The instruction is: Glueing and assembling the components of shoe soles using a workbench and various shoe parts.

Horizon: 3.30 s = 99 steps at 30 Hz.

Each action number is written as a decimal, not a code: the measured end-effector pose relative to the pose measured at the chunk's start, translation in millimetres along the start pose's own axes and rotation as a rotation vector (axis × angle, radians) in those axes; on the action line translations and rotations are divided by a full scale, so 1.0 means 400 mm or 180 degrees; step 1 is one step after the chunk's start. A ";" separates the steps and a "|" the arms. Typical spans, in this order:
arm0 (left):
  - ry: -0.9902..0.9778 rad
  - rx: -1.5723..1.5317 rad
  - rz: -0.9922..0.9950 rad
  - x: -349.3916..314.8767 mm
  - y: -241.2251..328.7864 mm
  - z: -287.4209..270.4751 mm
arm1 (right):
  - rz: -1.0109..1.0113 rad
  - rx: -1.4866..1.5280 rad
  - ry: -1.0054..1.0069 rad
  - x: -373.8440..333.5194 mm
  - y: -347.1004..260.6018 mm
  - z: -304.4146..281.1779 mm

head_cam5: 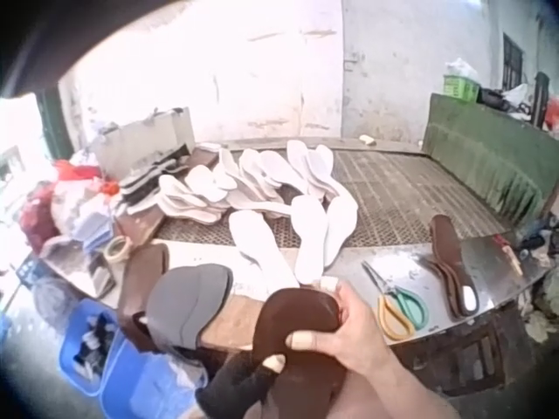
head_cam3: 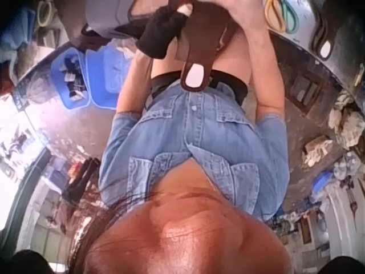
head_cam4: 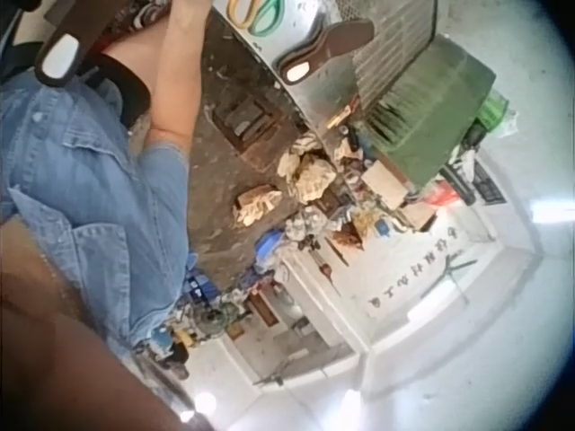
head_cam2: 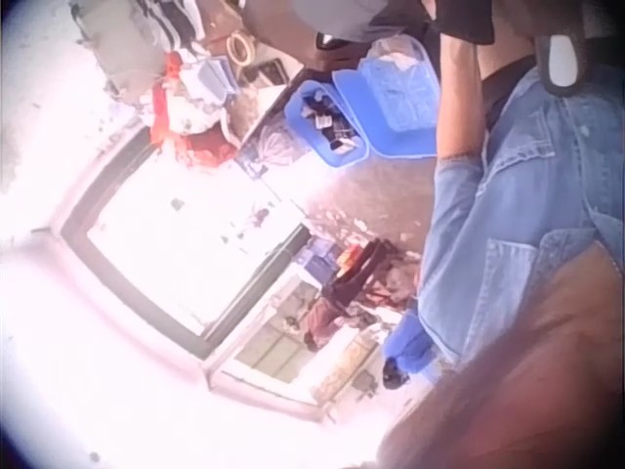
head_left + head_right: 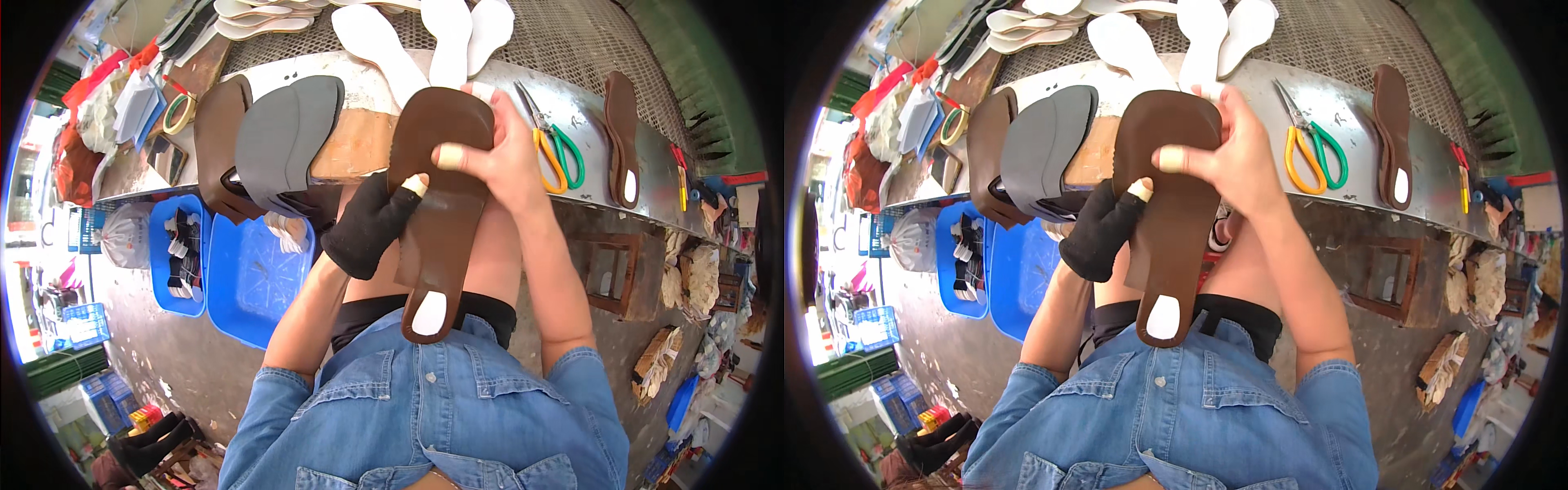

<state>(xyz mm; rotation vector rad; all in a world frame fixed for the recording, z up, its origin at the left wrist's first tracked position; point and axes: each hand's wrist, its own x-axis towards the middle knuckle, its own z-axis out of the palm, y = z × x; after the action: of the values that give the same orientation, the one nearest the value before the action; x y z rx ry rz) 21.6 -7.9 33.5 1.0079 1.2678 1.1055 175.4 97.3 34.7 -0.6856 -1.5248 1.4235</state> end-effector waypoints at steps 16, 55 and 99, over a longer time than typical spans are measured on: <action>0.0570 -0.0279 0.0112 0.040 -0.025 0.001 | 0.0468 0.0200 0.0842 0.028 0.020 -0.039; -0.0307 -0.0315 0.0766 0.094 0.056 0.024 | 0.0684 0.1209 0.0653 -0.047 -0.035 0.022; 0.0528 -0.1877 0.1371 0.099 0.062 -0.027 | 0.0791 0.0551 -0.0253 -0.137 -0.048 0.031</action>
<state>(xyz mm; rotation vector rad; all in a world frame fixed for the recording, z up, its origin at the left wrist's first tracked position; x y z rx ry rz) 8.5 35.4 49.1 0.7554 0.7749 1.7958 191.5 40.4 41.0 -0.7386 -1.3917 1.7657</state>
